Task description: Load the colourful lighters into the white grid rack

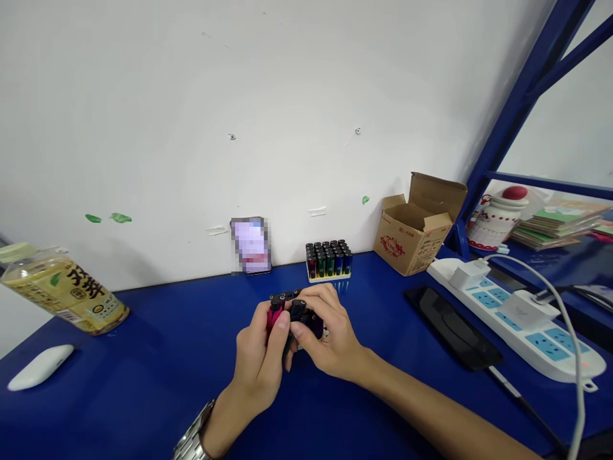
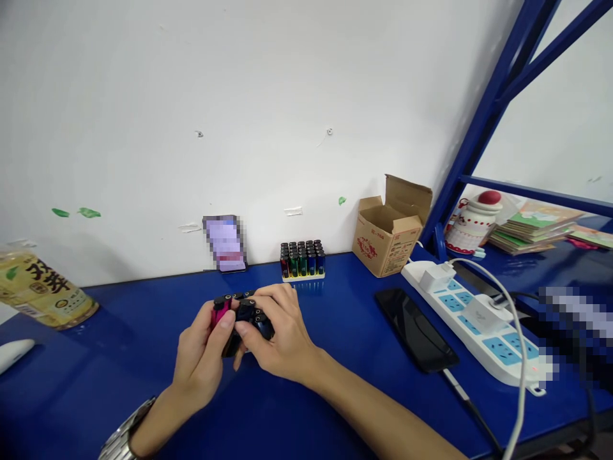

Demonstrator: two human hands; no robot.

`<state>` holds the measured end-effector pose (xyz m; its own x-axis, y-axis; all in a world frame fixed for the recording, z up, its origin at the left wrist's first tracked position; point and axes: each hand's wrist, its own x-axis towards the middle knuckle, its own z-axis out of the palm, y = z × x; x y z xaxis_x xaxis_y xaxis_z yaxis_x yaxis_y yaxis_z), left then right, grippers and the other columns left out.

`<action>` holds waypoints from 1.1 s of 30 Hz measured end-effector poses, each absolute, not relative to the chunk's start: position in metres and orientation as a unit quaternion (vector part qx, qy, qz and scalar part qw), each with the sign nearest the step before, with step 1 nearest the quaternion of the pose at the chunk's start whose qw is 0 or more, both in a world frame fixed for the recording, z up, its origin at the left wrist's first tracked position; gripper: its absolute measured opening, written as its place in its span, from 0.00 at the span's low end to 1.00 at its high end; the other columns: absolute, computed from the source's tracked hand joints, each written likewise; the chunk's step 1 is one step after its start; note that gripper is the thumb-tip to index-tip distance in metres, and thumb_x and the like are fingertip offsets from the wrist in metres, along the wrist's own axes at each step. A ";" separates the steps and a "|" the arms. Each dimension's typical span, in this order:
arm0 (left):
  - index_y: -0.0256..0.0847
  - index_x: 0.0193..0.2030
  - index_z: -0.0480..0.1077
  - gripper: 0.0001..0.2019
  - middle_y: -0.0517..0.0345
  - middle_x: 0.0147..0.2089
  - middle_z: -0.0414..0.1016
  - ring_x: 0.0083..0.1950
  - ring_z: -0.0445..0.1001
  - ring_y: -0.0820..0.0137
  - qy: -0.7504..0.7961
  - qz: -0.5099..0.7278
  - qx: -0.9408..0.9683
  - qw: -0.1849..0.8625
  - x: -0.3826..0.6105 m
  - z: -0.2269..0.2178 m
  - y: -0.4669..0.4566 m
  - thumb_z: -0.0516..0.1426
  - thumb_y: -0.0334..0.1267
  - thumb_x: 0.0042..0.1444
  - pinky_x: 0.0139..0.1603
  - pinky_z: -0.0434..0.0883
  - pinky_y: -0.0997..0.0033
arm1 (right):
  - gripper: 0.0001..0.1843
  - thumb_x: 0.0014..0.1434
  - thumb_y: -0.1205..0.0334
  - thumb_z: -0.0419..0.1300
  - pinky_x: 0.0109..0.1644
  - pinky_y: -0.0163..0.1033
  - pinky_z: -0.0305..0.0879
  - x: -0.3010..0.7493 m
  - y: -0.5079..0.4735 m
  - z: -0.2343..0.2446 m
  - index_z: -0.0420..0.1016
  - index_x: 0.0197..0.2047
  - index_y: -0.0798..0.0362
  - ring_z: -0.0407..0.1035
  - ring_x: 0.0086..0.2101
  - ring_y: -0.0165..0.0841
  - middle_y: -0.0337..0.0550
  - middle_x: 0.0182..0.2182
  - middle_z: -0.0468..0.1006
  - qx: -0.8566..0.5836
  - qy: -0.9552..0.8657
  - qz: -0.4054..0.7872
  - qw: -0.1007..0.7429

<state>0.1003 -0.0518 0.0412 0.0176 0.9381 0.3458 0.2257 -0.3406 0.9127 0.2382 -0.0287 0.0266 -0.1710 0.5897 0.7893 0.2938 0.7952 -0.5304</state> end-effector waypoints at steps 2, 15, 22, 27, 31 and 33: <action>0.42 0.43 0.66 0.13 0.63 0.22 0.72 0.20 0.72 0.71 0.456 0.523 0.660 0.288 0.096 0.036 -0.048 0.50 0.48 0.61 0.23 0.71 0.72 | 0.08 0.61 0.63 0.56 0.45 0.46 0.64 0.237 -0.028 0.026 0.70 0.44 0.53 0.67 0.40 0.37 0.47 0.38 0.72 -0.288 -0.727 0.143 0.607; 0.39 0.26 0.63 0.22 0.69 0.15 0.52 0.16 0.51 0.79 0.492 0.643 0.433 0.396 0.063 0.019 0.008 0.49 0.56 0.59 0.17 0.52 0.79 | 0.14 0.53 0.55 0.59 0.16 0.29 0.44 0.291 0.040 0.001 0.57 0.24 0.50 0.45 0.13 0.21 0.24 0.12 0.51 -0.392 -0.446 0.469 0.654; 0.41 0.13 0.55 0.23 0.68 0.10 0.48 0.13 0.48 0.81 0.566 0.572 0.403 0.437 0.055 0.005 0.018 0.51 0.51 0.53 0.14 0.48 0.78 | 0.26 0.51 0.47 0.57 0.16 0.31 0.37 0.293 0.044 -0.014 0.47 0.14 0.49 0.40 0.14 0.20 0.28 0.12 0.46 -0.449 -0.537 0.455 0.550; 0.43 0.11 0.52 0.21 0.68 0.10 0.46 0.12 0.46 0.81 0.567 0.571 0.401 0.438 0.059 0.004 0.018 0.48 0.47 0.51 0.13 0.46 0.78 | 0.23 0.51 0.49 0.54 0.18 0.32 0.40 0.294 0.043 -0.014 0.46 0.16 0.48 0.41 0.16 0.22 0.29 0.13 0.46 -0.466 -0.591 0.385 0.535; 0.43 0.12 0.54 0.22 0.68 0.10 0.47 0.12 0.46 0.80 0.569 0.572 0.393 0.442 0.059 0.005 0.018 0.49 0.50 0.51 0.13 0.47 0.78 | 0.19 0.51 0.53 0.51 0.19 0.33 0.43 0.294 0.044 -0.013 0.48 0.16 0.48 0.45 0.17 0.24 0.31 0.13 0.49 -0.487 -0.602 0.345 0.531; 0.43 0.12 0.54 0.23 0.68 0.10 0.46 0.12 0.46 0.80 0.567 0.567 0.394 0.449 0.059 0.005 0.017 0.49 0.52 0.52 0.13 0.47 0.77 | 0.17 0.51 0.55 0.50 0.19 0.33 0.44 0.293 0.043 -0.013 0.49 0.16 0.49 0.46 0.17 0.24 0.32 0.13 0.50 -0.495 -0.599 0.335 0.534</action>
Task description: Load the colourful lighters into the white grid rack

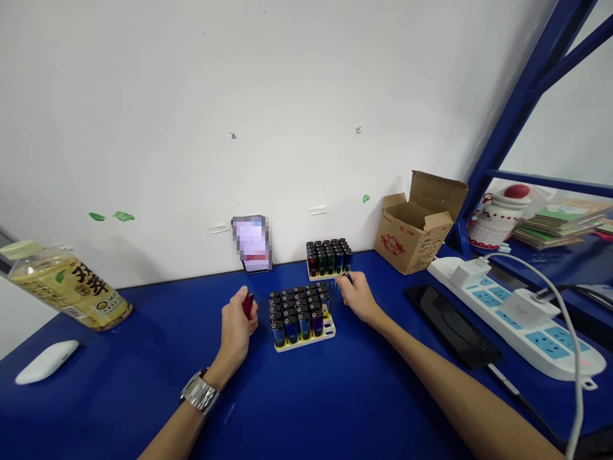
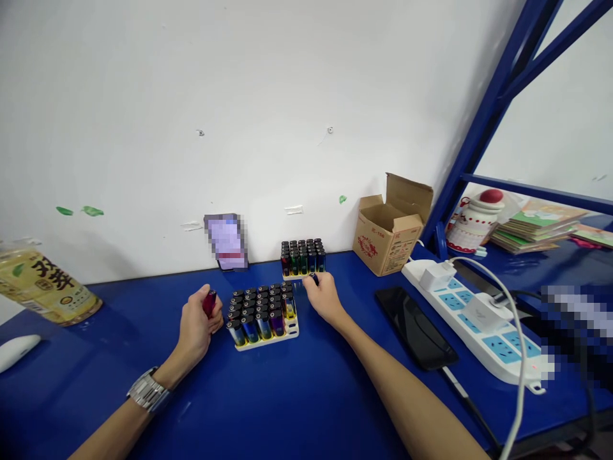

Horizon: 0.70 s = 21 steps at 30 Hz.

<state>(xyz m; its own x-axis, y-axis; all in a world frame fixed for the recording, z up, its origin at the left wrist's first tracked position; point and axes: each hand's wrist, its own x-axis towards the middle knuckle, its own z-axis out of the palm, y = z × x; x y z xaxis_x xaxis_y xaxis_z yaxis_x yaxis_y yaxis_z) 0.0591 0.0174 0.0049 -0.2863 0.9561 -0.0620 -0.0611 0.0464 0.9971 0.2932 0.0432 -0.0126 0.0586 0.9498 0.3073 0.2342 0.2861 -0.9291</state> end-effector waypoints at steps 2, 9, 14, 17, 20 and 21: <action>0.43 0.11 0.54 0.23 0.68 0.09 0.46 0.12 0.46 0.79 0.571 0.559 0.403 0.446 0.059 0.005 0.017 0.48 0.51 0.52 0.13 0.46 0.77 | 0.17 0.51 0.55 0.51 0.19 0.33 0.44 0.292 0.043 -0.012 0.49 0.16 0.49 0.47 0.18 0.24 0.31 0.13 0.50 -0.495 -0.599 0.335 0.533; 0.43 0.10 0.53 0.22 0.67 0.10 0.47 0.14 0.47 0.78 0.594 0.545 0.434 0.402 0.059 0.001 0.015 0.48 0.47 0.52 0.15 0.48 0.76 | 0.20 0.52 0.52 0.52 0.20 0.33 0.43 0.292 0.041 -0.013 0.47 0.16 0.48 0.44 0.18 0.24 0.31 0.14 0.48 -0.484 -0.597 0.351 0.535; 0.43 0.12 0.53 0.22 0.68 0.10 0.47 0.14 0.47 0.78 0.597 0.544 0.415 0.418 0.061 0.003 0.013 0.47 0.50 0.53 0.16 0.47 0.75 | 0.16 0.50 0.55 0.49 0.19 0.33 0.44 0.292 0.043 -0.015 0.49 0.16 0.48 0.45 0.17 0.25 0.31 0.13 0.49 -0.489 -0.594 0.338 0.542; 0.43 0.12 0.52 0.22 0.68 0.11 0.47 0.14 0.47 0.78 0.590 0.554 0.415 0.417 0.063 0.004 0.012 0.47 0.51 0.53 0.16 0.47 0.75 | 0.17 0.50 0.55 0.51 0.19 0.33 0.44 0.291 0.042 -0.015 0.49 0.16 0.48 0.47 0.17 0.25 0.32 0.12 0.51 -0.491 -0.595 0.335 0.540; 0.43 0.12 0.52 0.21 0.67 0.11 0.47 0.14 0.47 0.78 0.591 0.553 0.422 0.408 0.062 0.002 0.013 0.47 0.48 0.52 0.16 0.48 0.75 | 0.20 0.51 0.51 0.53 0.19 0.33 0.44 0.290 0.041 -0.015 0.50 0.15 0.48 0.46 0.17 0.25 0.32 0.12 0.51 -0.490 -0.598 0.342 0.534; 0.43 0.12 0.52 0.21 0.67 0.11 0.47 0.14 0.47 0.78 0.591 0.554 0.422 0.407 0.061 0.001 0.013 0.47 0.47 0.52 0.16 0.48 0.75 | 0.21 0.51 0.50 0.53 0.19 0.34 0.44 0.290 0.041 -0.015 0.50 0.15 0.48 0.46 0.17 0.25 0.32 0.12 0.51 -0.489 -0.599 0.345 0.532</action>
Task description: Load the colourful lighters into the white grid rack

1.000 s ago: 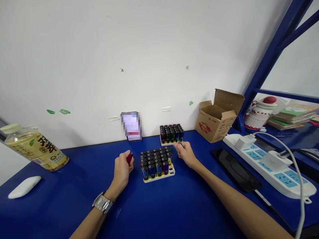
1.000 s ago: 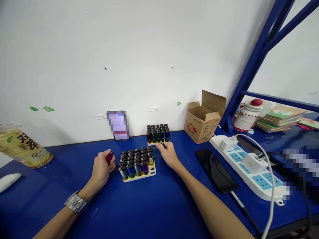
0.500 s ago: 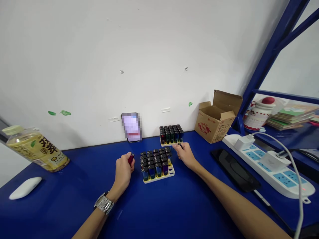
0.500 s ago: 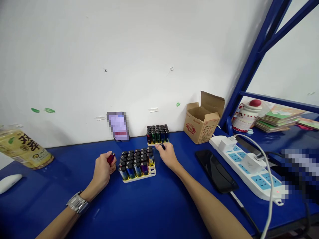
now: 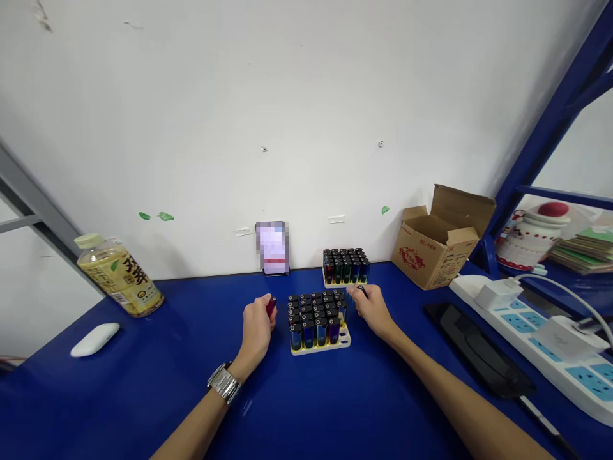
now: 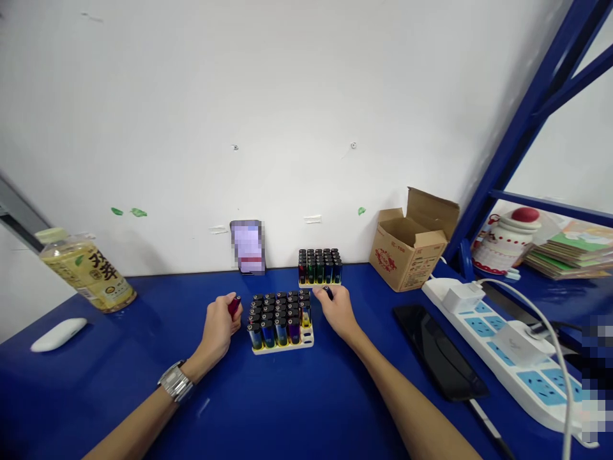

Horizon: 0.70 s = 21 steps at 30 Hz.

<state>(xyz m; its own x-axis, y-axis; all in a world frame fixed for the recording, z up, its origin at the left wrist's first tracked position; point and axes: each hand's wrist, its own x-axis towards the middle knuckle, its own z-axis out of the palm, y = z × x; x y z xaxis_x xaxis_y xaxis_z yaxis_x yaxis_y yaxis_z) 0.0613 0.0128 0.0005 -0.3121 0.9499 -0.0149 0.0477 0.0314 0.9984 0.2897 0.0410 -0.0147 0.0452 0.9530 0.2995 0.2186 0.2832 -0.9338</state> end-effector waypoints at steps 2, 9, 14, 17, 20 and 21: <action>0.43 0.11 0.52 0.21 0.67 0.10 0.47 0.14 0.47 0.78 0.591 0.556 0.420 0.406 0.060 -0.001 0.013 0.47 0.47 0.53 0.16 0.48 0.75 | 0.22 0.51 0.49 0.54 0.19 0.34 0.44 0.290 0.041 -0.015 0.50 0.15 0.48 0.45 0.17 0.25 0.32 0.12 0.50 -0.487 -0.599 0.349 0.530; 0.42 0.13 0.55 0.24 0.67 0.10 0.49 0.14 0.49 0.77 0.582 0.569 0.417 0.405 0.062 0.001 0.011 0.46 0.51 0.56 0.16 0.51 0.75 | 0.20 0.52 0.52 0.52 0.20 0.34 0.46 0.290 0.039 -0.014 0.51 0.16 0.48 0.49 0.17 0.27 0.32 0.13 0.52 -0.519 -0.591 0.309 0.534; 0.39 0.19 0.63 0.27 0.65 0.14 0.56 0.17 0.55 0.76 0.565 0.580 0.450 0.377 0.062 0.001 0.011 0.44 0.57 0.58 0.18 0.56 0.76 | 0.25 0.58 0.41 0.51 0.24 0.34 0.51 0.291 0.039 -0.009 0.63 0.22 0.53 0.52 0.20 0.27 0.33 0.16 0.57 -0.461 -0.626 0.372 0.506; 0.38 0.26 0.68 0.25 0.65 0.17 0.61 0.19 0.59 0.75 0.556 0.586 0.461 0.367 0.060 -0.002 0.012 0.46 0.58 0.57 0.19 0.59 0.76 | 0.30 0.61 0.36 0.44 0.28 0.35 0.57 0.297 0.042 -0.003 0.71 0.31 0.55 0.57 0.23 0.29 0.36 0.21 0.63 -0.411 -0.613 0.444 0.508; 0.38 0.29 0.68 0.24 0.64 0.19 0.63 0.20 0.61 0.75 0.549 0.587 0.465 0.371 0.060 -0.006 0.014 0.47 0.59 0.57 0.20 0.60 0.75 | 0.26 0.55 0.38 0.56 0.34 0.36 0.61 0.307 0.042 0.007 0.75 0.31 0.55 0.63 0.30 0.32 0.41 0.28 0.70 -0.399 -0.653 0.426 0.482; 0.39 0.29 0.68 0.24 0.64 0.19 0.63 0.20 0.61 0.75 0.548 0.586 0.467 0.372 0.059 -0.006 0.015 0.47 0.59 0.57 0.21 0.60 0.75 | 0.23 0.52 0.40 0.61 0.34 0.36 0.60 0.312 0.042 0.011 0.76 0.29 0.55 0.63 0.31 0.32 0.42 0.29 0.71 -0.401 -0.679 0.405 0.462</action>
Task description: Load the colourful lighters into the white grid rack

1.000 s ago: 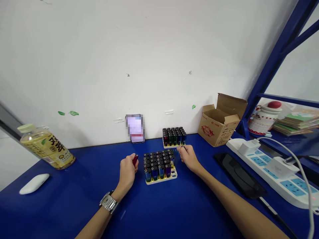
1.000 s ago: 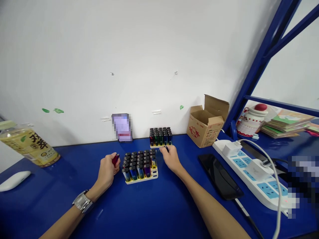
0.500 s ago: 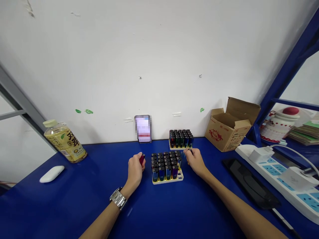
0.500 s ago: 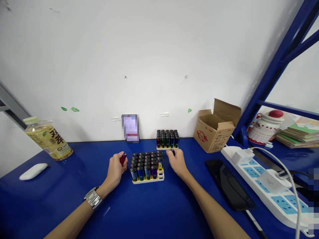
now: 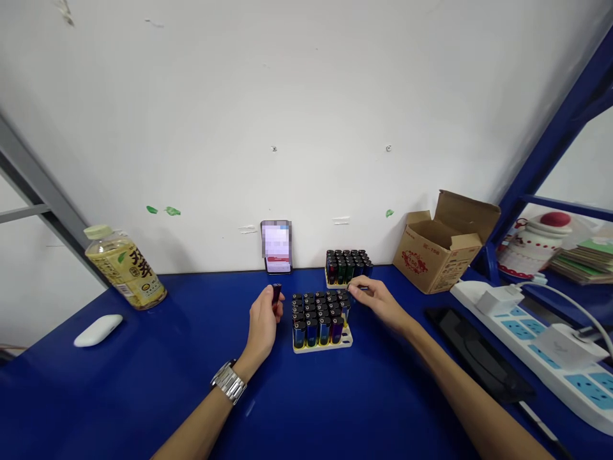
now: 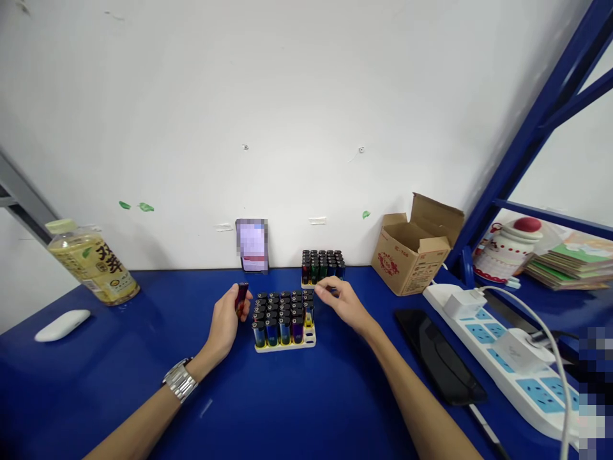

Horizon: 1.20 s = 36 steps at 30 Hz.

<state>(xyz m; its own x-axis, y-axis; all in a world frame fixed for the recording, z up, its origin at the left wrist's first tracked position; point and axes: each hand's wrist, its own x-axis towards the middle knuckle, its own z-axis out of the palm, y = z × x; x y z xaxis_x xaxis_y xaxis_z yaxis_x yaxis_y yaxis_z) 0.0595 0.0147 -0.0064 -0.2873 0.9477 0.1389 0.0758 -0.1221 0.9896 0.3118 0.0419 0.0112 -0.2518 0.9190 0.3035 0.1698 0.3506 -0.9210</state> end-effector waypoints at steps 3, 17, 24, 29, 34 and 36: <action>0.39 0.29 0.67 0.24 0.65 0.18 0.62 0.20 0.60 0.75 0.550 0.583 0.469 0.370 0.060 -0.007 0.015 0.47 0.58 0.57 0.21 0.60 0.75 | 0.22 0.49 0.45 0.66 0.27 0.34 0.55 0.324 0.038 0.021 0.73 0.19 0.56 0.59 0.23 0.28 0.37 0.20 0.66 -0.383 -0.731 0.436 0.359; 0.40 0.33 0.66 0.21 0.64 0.23 0.64 0.24 0.63 0.73 0.546 0.582 0.514 0.314 0.061 -0.002 0.011 0.46 0.56 0.60 0.27 0.63 0.73 | 0.15 0.52 0.52 0.63 0.27 0.36 0.61 0.316 0.030 0.026 0.78 0.26 0.57 0.70 0.22 0.34 0.44 0.19 0.78 -0.428 -0.735 0.356 0.387; 0.41 0.48 0.66 0.15 0.57 0.37 0.71 0.37 0.70 0.70 0.519 0.604 0.576 0.185 0.067 0.013 -0.003 0.48 0.48 0.63 0.40 0.68 0.69 | 0.17 0.55 0.57 0.62 0.23 0.35 0.51 0.304 0.014 0.044 0.69 0.17 0.53 0.61 0.17 0.29 0.41 0.15 0.74 -0.397 -0.827 0.231 0.324; 0.42 0.52 0.67 0.13 0.51 0.46 0.74 0.45 0.73 0.66 0.437 0.577 0.687 0.069 0.082 0.024 -0.022 0.49 0.36 0.63 0.46 0.70 0.66 | 0.21 0.56 0.62 0.59 0.23 0.37 0.43 0.307 0.010 0.055 0.57 0.15 0.50 0.59 0.16 0.30 0.40 0.13 0.68 -0.433 -0.854 0.176 0.231; 0.42 0.53 0.67 0.15 0.54 0.38 0.75 0.36 0.73 0.69 0.361 0.562 0.744 0.007 0.096 0.026 -0.033 0.53 0.28 0.59 0.35 0.71 0.71 | 0.22 0.54 0.67 0.57 0.24 0.38 0.42 0.318 0.016 0.054 0.52 0.15 0.50 0.59 0.16 0.31 0.38 0.11 0.62 -0.450 -0.859 0.147 0.194; 0.42 0.53 0.67 0.17 0.55 0.36 0.74 0.34 0.72 0.70 0.334 0.550 0.765 -0.021 0.099 0.025 -0.035 0.55 0.26 0.57 0.33 0.70 0.71 | 0.20 0.55 0.67 0.57 0.24 0.37 0.44 0.316 0.016 0.053 0.55 0.16 0.50 0.60 0.17 0.30 0.38 0.13 0.67 -0.438 -0.858 0.172 0.205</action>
<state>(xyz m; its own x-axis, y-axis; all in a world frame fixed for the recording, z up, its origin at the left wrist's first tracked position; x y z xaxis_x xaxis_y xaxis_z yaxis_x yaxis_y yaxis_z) 0.0992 -0.0351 0.0250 0.1717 0.4873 0.8562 0.5338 -0.7765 0.3350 0.3165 0.0162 0.0533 -0.5317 0.8227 0.2011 0.6812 0.5565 -0.4757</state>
